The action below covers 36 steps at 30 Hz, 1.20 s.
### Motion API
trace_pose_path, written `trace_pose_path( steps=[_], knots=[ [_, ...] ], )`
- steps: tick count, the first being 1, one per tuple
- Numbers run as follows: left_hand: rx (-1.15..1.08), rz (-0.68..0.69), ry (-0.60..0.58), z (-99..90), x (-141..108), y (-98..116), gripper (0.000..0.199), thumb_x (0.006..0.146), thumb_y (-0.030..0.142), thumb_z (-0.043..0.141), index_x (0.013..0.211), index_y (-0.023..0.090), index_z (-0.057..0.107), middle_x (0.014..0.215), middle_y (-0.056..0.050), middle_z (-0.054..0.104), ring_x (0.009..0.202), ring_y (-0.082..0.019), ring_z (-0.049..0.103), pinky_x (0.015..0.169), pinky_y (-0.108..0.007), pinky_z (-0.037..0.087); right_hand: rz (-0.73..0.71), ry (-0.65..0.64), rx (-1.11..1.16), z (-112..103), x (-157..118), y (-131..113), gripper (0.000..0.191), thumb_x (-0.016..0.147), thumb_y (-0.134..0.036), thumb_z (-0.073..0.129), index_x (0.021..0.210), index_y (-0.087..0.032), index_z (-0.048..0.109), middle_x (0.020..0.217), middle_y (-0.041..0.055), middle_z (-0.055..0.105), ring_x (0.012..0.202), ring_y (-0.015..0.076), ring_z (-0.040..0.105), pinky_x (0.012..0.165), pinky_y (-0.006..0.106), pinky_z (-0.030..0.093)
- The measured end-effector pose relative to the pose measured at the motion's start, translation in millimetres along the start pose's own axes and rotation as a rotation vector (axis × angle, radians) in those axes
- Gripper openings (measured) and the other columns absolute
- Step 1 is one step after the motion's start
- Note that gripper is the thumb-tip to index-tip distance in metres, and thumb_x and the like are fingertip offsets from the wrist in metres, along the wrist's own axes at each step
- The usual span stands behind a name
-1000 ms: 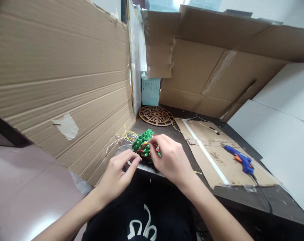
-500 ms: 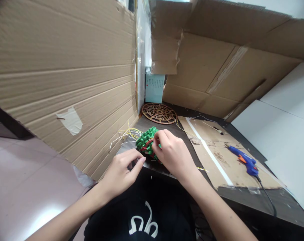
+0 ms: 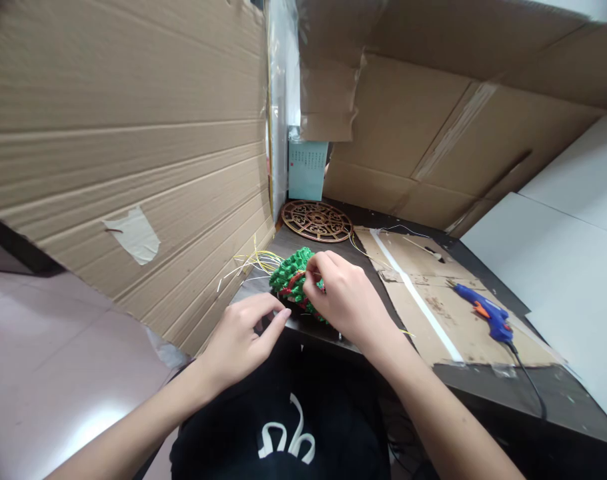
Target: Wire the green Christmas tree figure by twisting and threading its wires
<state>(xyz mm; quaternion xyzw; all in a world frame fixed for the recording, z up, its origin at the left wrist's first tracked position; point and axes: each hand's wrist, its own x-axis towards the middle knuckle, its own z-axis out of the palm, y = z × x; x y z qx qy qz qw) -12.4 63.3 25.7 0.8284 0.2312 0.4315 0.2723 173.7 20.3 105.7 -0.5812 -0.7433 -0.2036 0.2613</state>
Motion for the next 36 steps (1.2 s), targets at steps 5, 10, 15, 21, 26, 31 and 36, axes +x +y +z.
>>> trace_pose_path(
  steps=[5, 10, 15, 21, 26, 31, 36],
  knots=[
    [0.008, 0.008, -0.010, 0.2, 0, -1, 0.023, 0.103, 0.023, 0.050, 0.085, 0.016, 0.062, 0.083, -0.001, 0.059, 0.079, -0.018, 0.057, 0.070, -0.030, 0.037, -0.029, -0.012, -0.076, 3, -1, 1, 0.004, 0.088, -0.013, 0.058, 0.086, -0.013, 0.061, 0.081, 0.0025, 0.064, 0.065, 0.0137, 0.056, 0.061, 0.027, 0.038],
    [0.003, 0.020, -0.007, 0.9, -2, -2, 0.022, 0.103, 0.022, 0.052, 0.084, 0.016, 0.062, 0.083, -0.001, 0.059, 0.078, -0.018, 0.057, 0.071, -0.030, 0.038, -0.016, -0.096, -0.092, 3, 2, -2, 0.006, 0.091, -0.013, 0.058, 0.088, -0.013, 0.064, 0.084, 0.0040, 0.064, 0.071, 0.0167, 0.060, 0.062, 0.029, 0.038],
    [-0.024, 0.114, 0.203, -5.0, 10, 4, 0.023, 0.105, 0.017, 0.044, 0.093, 0.014, 0.063, 0.091, -0.005, 0.061, 0.085, -0.020, 0.059, 0.081, -0.030, 0.043, -0.021, -0.175, 0.030, -9, 12, -1, 0.013, 0.096, -0.017, 0.061, 0.094, -0.015, 0.073, 0.092, 0.0049, 0.068, 0.080, 0.0167, 0.064, 0.072, 0.028, 0.043],
    [-0.189, -0.020, 0.163, -13.1, 58, -3, 0.027, 0.100, 0.014, 0.046, 0.107, 0.014, 0.072, 0.108, -0.008, 0.068, 0.103, -0.024, 0.061, 0.093, -0.032, 0.046, -0.045, -0.213, 0.145, -17, 25, 7, 0.006, 0.090, -0.014, 0.070, 0.091, -0.015, 0.075, 0.086, 0.0025, 0.069, 0.080, 0.0136, 0.063, 0.075, 0.025, 0.044],
    [-0.681, -0.275, -0.085, -17.9, 78, -27, 0.028, 0.092, 0.028, 0.069, 0.113, 0.010, 0.075, 0.098, -0.009, 0.072, 0.084, -0.020, 0.065, 0.074, -0.023, 0.050, 0.049, -0.273, 0.231, -23, 36, 15, 0.018, 0.078, -0.013, 0.080, 0.088, -0.012, 0.065, 0.076, -0.0018, 0.065, 0.070, 0.0098, 0.057, 0.063, 0.021, 0.038],
    [-0.756, -0.394, -0.238, -23.8, 76, -35, 0.042, 0.081, 0.038, 0.089, 0.113, 0.013, 0.078, 0.103, -0.011, 0.071, 0.090, -0.021, 0.066, 0.080, -0.022, 0.052, 0.035, -0.359, 0.316, -33, 44, 23, 0.007, 0.076, -0.010, 0.078, 0.076, -0.012, 0.071, 0.070, -0.0010, 0.065, 0.065, 0.0086, 0.055, 0.063, 0.021, 0.038],
    [-0.762, -0.485, -0.308, -27.5, 77, -30, 0.042, 0.074, 0.038, 0.097, 0.105, 0.015, 0.080, 0.097, -0.010, 0.072, 0.088, -0.021, 0.067, 0.079, -0.020, 0.055, 0.002, -0.389, 0.382, -32, 48, 30, 0.002, 0.075, -0.012, 0.078, 0.077, -0.012, 0.078, 0.069, 0.0014, 0.068, 0.065, 0.0099, 0.058, 0.062, 0.022, 0.040]
  ],
)
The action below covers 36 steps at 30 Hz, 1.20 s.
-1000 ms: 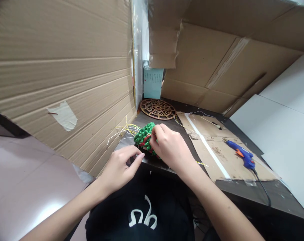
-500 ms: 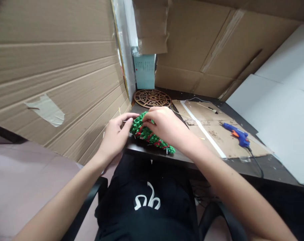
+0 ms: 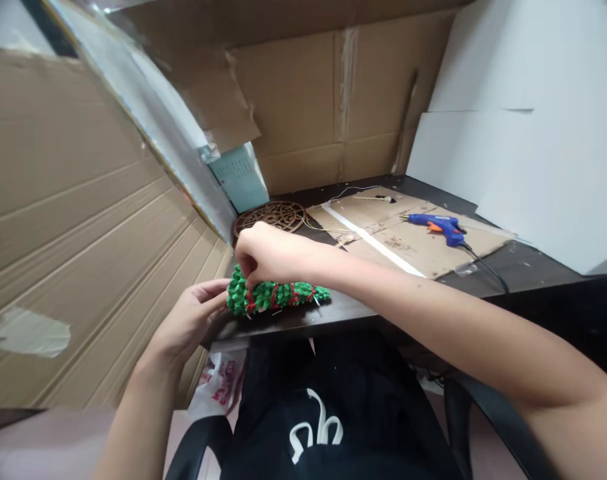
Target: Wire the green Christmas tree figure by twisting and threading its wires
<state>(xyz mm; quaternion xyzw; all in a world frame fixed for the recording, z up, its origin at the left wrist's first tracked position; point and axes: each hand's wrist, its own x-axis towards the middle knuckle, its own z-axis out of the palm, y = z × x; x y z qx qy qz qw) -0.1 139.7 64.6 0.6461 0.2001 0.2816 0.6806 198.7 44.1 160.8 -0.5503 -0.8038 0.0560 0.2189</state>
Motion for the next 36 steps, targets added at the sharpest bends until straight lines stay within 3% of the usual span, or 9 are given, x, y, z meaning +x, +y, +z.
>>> trace_pose_path(
  steps=[8, 15, 18, 21, 23, 25, 27, 32, 36],
  knots=[
    [-0.010, -0.112, -0.123, 2.2, 6, 5, 0.039, 0.080, 0.034, 0.094, 0.110, 0.015, 0.078, 0.095, -0.008, 0.068, 0.082, -0.017, 0.062, 0.076, -0.018, 0.051, -0.029, 0.056, 0.107, -1, 0, 7, 0.005, 0.073, -0.011, 0.079, 0.077, -0.009, 0.079, 0.066, 0.0034, 0.068, 0.062, 0.0094, 0.058, 0.061, 0.022, 0.041],
    [0.135, -0.123, -0.182, 0.7, 15, 8, 0.037, 0.074, 0.040, 0.096, 0.079, 0.011, 0.074, 0.066, -0.001, 0.056, 0.053, -0.007, 0.038, 0.047, -0.012, 0.033, -0.065, -0.003, 0.179, 2, -5, 10, 0.006, 0.076, -0.013, 0.077, 0.080, -0.011, 0.080, 0.068, 0.0027, 0.070, 0.062, 0.0098, 0.060, 0.060, 0.023, 0.043],
    [0.133, -0.111, -0.189, 5.7, 14, 11, 0.035, 0.074, 0.037, 0.096, 0.079, 0.012, 0.073, 0.067, -0.001, 0.056, 0.052, -0.007, 0.039, 0.047, -0.012, 0.036, -0.110, 0.118, 0.139, -3, -14, 8, 0.012, 0.077, -0.021, 0.078, 0.086, -0.012, 0.080, 0.077, 0.0037, 0.073, 0.072, 0.0125, 0.063, 0.066, 0.025, 0.046],
    [0.089, -0.097, -0.154, 8.9, 12, 10, 0.034, 0.081, 0.040, 0.093, 0.095, 0.014, 0.076, 0.074, -0.002, 0.060, 0.055, -0.008, 0.043, 0.049, -0.012, 0.040, -0.183, 0.259, 0.308, -29, -40, 5, 0.036, 0.077, -0.036, 0.082, 0.105, -0.013, 0.078, 0.102, 0.0062, 0.075, 0.092, 0.0147, 0.066, 0.079, 0.025, 0.050],
    [0.072, -0.101, -0.108, 6.7, 11, 8, 0.039, 0.080, 0.043, 0.094, 0.099, 0.013, 0.077, 0.076, -0.003, 0.061, 0.055, -0.008, 0.045, 0.049, -0.012, 0.042, -0.184, 0.146, 0.501, -53, -65, 6, 0.039, 0.077, -0.036, 0.083, 0.111, -0.017, 0.077, 0.101, 0.0038, 0.074, 0.089, 0.0131, 0.067, 0.076, 0.023, 0.051],
    [0.068, -0.118, -0.059, 1.6, 12, 4, 0.044, 0.074, 0.043, 0.098, 0.096, 0.012, 0.078, 0.079, -0.006, 0.064, 0.057, -0.009, 0.049, 0.051, -0.013, 0.045, -0.167, -0.086, 0.589, -72, -91, 12, 0.032, 0.073, -0.032, 0.085, 0.102, -0.019, 0.079, 0.089, 0.0002, 0.074, 0.079, 0.0119, 0.067, 0.073, 0.023, 0.052],
    [0.070, -0.129, -0.016, -3.5, 12, 0, 0.046, 0.070, 0.041, 0.100, 0.097, 0.011, 0.078, 0.086, -0.009, 0.066, 0.064, -0.013, 0.055, 0.056, -0.015, 0.049, -0.080, -0.121, 0.599, -76, -110, 22, 0.022, 0.075, -0.034, 0.083, 0.092, -0.020, 0.080, 0.082, -0.0010, 0.073, 0.073, 0.0116, 0.067, 0.068, 0.023, 0.052],
    [0.094, -0.108, -0.001, -6.0, 8, 0, 0.044, 0.073, 0.040, 0.099, 0.104, 0.016, 0.078, 0.091, -0.008, 0.068, 0.075, -0.016, 0.061, 0.070, -0.019, 0.054, 0.216, 0.241, 0.304, -29, -119, 54, 0.010, 0.083, -0.025, 0.074, 0.085, -0.017, 0.079, 0.076, 0.0007, 0.072, 0.067, 0.0109, 0.064, 0.060, 0.022, 0.047],
    [0.154, -0.169, -0.033, -4.6, 11, 6, 0.047, 0.071, 0.043, 0.099, 0.102, 0.015, 0.078, 0.081, -0.007, 0.066, 0.059, -0.013, 0.054, 0.051, -0.016, 0.047, 0.225, 0.236, 0.230, 7, -110, 70, 0.011, 0.083, -0.019, 0.070, 0.089, -0.016, 0.079, 0.081, 0.0014, 0.074, 0.072, 0.0115, 0.065, 0.065, 0.022, 0.047]
  ],
)
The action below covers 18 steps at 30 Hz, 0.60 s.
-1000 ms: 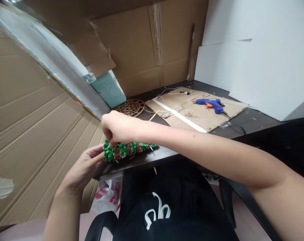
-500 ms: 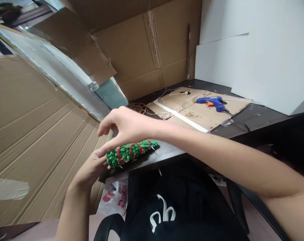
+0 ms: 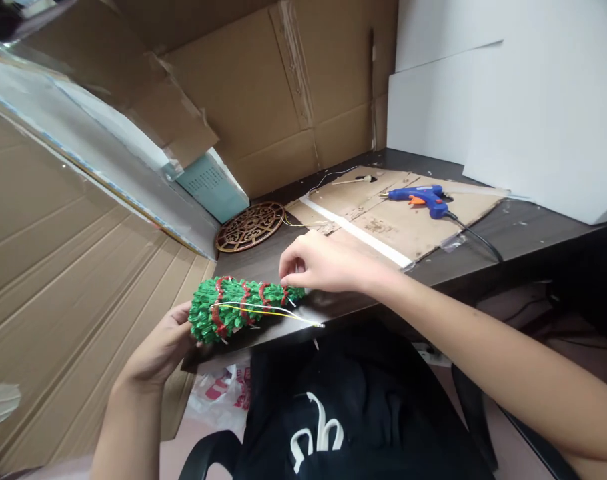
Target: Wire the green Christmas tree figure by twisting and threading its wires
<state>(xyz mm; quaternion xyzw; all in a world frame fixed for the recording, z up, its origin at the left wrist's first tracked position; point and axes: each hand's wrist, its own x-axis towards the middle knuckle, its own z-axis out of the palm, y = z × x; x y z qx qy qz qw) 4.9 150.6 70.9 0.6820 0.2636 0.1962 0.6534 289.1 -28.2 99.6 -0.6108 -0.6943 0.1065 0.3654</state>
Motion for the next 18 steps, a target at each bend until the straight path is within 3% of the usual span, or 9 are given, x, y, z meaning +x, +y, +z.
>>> trace_pose_path(
  steps=[3, 6, 9, 12, 15, 18],
  knots=[
    [0.084, -0.049, 0.010, -1.6, 6, 2, 0.050, 0.072, 0.045, 0.097, 0.104, 0.012, 0.078, 0.079, -0.009, 0.065, 0.058, -0.015, 0.055, 0.049, -0.017, 0.047, -0.003, 0.014, 0.021, 7, 3, 9, 0.013, 0.083, -0.017, 0.067, 0.088, -0.016, 0.079, 0.081, 0.0022, 0.074, 0.073, 0.0122, 0.065, 0.065, 0.023, 0.046],
    [0.061, -0.009, 0.013, -2.3, 11, 0, 0.051, 0.068, 0.047, 0.099, 0.099, 0.012, 0.078, 0.074, -0.007, 0.062, 0.055, -0.014, 0.053, 0.052, -0.020, 0.050, 0.034, 0.008, 0.026, 8, 1, 15, 0.015, 0.084, -0.021, 0.068, 0.092, -0.015, 0.079, 0.084, 0.0037, 0.074, 0.073, 0.0128, 0.066, 0.066, 0.023, 0.047],
    [0.011, 0.022, 0.029, -1.3, 13, -4, 0.047, 0.066, 0.045, 0.101, 0.092, 0.013, 0.078, 0.070, -0.005, 0.059, 0.049, -0.011, 0.047, 0.046, -0.017, 0.046, 0.043, -0.095, 0.059, 13, -5, 19, 0.029, 0.080, -0.033, 0.077, 0.103, -0.017, 0.079, 0.089, 0.0044, 0.074, 0.074, 0.0134, 0.064, 0.066, 0.024, 0.047],
    [-0.024, 0.032, 0.080, 1.8, 12, -5, 0.043, 0.064, 0.039, 0.102, 0.089, 0.013, 0.079, 0.067, -0.003, 0.057, 0.045, -0.008, 0.042, 0.040, -0.014, 0.039, 0.077, -0.121, 0.112, 22, -12, 23, 0.034, 0.077, -0.035, 0.081, 0.107, -0.019, 0.078, 0.081, 0.0014, 0.071, 0.069, 0.0119, 0.059, 0.060, 0.023, 0.043],
    [-0.080, 0.009, 0.126, 7.6, 11, 0, 0.043, 0.057, 0.036, 0.104, 0.081, 0.012, 0.077, 0.064, -0.001, 0.057, 0.041, -0.006, 0.039, 0.036, -0.013, 0.036, 0.083, -0.079, 0.149, 29, -16, 26, 0.029, 0.077, -0.032, 0.081, 0.103, -0.018, 0.078, 0.077, 0.0000, 0.068, 0.066, 0.0107, 0.056, 0.059, 0.023, 0.040],
    [-0.189, -0.047, 0.179, 15.3, 12, 7, 0.046, 0.046, 0.033, 0.106, 0.074, 0.013, 0.074, 0.062, -0.001, 0.060, 0.041, -0.009, 0.045, 0.037, -0.014, 0.043, 0.056, -0.073, 0.163, 31, -17, 28, 0.030, 0.076, -0.032, 0.082, 0.102, -0.017, 0.078, 0.076, 0.0001, 0.067, 0.066, 0.0106, 0.055, 0.059, 0.022, 0.039]
  ],
)
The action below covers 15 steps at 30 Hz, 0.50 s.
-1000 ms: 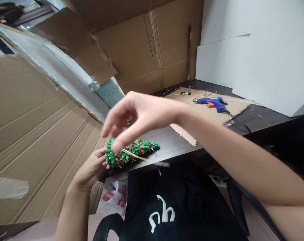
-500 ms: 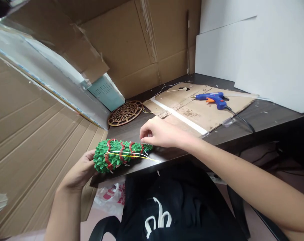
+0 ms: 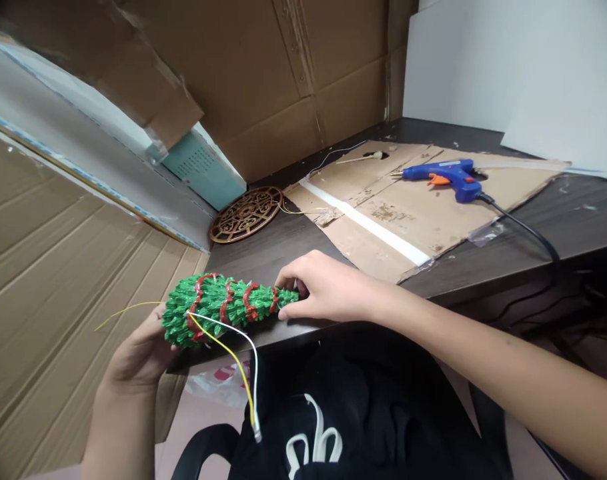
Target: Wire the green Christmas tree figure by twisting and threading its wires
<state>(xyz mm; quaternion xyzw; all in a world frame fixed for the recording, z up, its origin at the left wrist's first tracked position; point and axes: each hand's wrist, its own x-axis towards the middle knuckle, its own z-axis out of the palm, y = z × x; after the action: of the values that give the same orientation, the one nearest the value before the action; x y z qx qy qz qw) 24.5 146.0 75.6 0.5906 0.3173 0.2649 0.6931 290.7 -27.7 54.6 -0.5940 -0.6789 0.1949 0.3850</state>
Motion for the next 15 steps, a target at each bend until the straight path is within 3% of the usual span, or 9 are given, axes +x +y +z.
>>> trace_pose_path(
  steps=[3, 8, 11, 15],
  knots=[
    [-0.067, -0.016, 0.053, 7.1, 0, 3, 0.046, 0.042, 0.029, 0.105, 0.071, 0.015, 0.074, 0.064, -0.001, 0.064, 0.048, -0.012, 0.055, 0.044, -0.016, 0.053, -0.011, -0.011, 0.025, -1, -2, 1, 0.033, 0.075, -0.035, 0.083, 0.103, -0.017, 0.078, 0.076, 0.0008, 0.067, 0.066, 0.0113, 0.056, 0.058, 0.022, 0.040],
    [-0.001, 0.034, 0.052, 3.4, -1, -2, 0.048, 0.052, 0.037, 0.105, 0.086, 0.017, 0.078, 0.082, -0.004, 0.071, 0.067, -0.019, 0.067, 0.059, -0.020, 0.061, -0.063, -0.080, 0.057, -4, -7, -2, 0.028, 0.080, -0.027, 0.077, 0.107, -0.020, 0.079, 0.082, 0.0007, 0.070, 0.072, 0.0119, 0.059, 0.065, 0.023, 0.044],
    [0.095, 0.062, -0.019, -6.6, 1, -8, 0.054, 0.053, 0.040, 0.105, 0.091, 0.013, 0.078, 0.085, -0.009, 0.071, 0.066, -0.021, 0.066, 0.056, -0.022, 0.059, -0.068, -0.091, 0.047, -5, -9, -2, 0.027, 0.082, -0.026, 0.075, 0.108, -0.021, 0.079, 0.084, 0.0006, 0.070, 0.073, 0.0119, 0.058, 0.066, 0.023, 0.045],
    [0.164, 0.042, -0.133, -14.3, 2, -11, 0.050, 0.060, 0.043, 0.102, 0.088, 0.010, 0.076, 0.079, -0.009, 0.067, 0.053, -0.015, 0.057, 0.047, -0.019, 0.049, -0.008, -0.098, 0.061, -3, -9, 2, 0.032, 0.084, -0.036, 0.074, 0.113, -0.023, 0.078, 0.079, 0.0008, 0.067, 0.068, 0.0126, 0.054, 0.059, 0.024, 0.042]
  ],
)
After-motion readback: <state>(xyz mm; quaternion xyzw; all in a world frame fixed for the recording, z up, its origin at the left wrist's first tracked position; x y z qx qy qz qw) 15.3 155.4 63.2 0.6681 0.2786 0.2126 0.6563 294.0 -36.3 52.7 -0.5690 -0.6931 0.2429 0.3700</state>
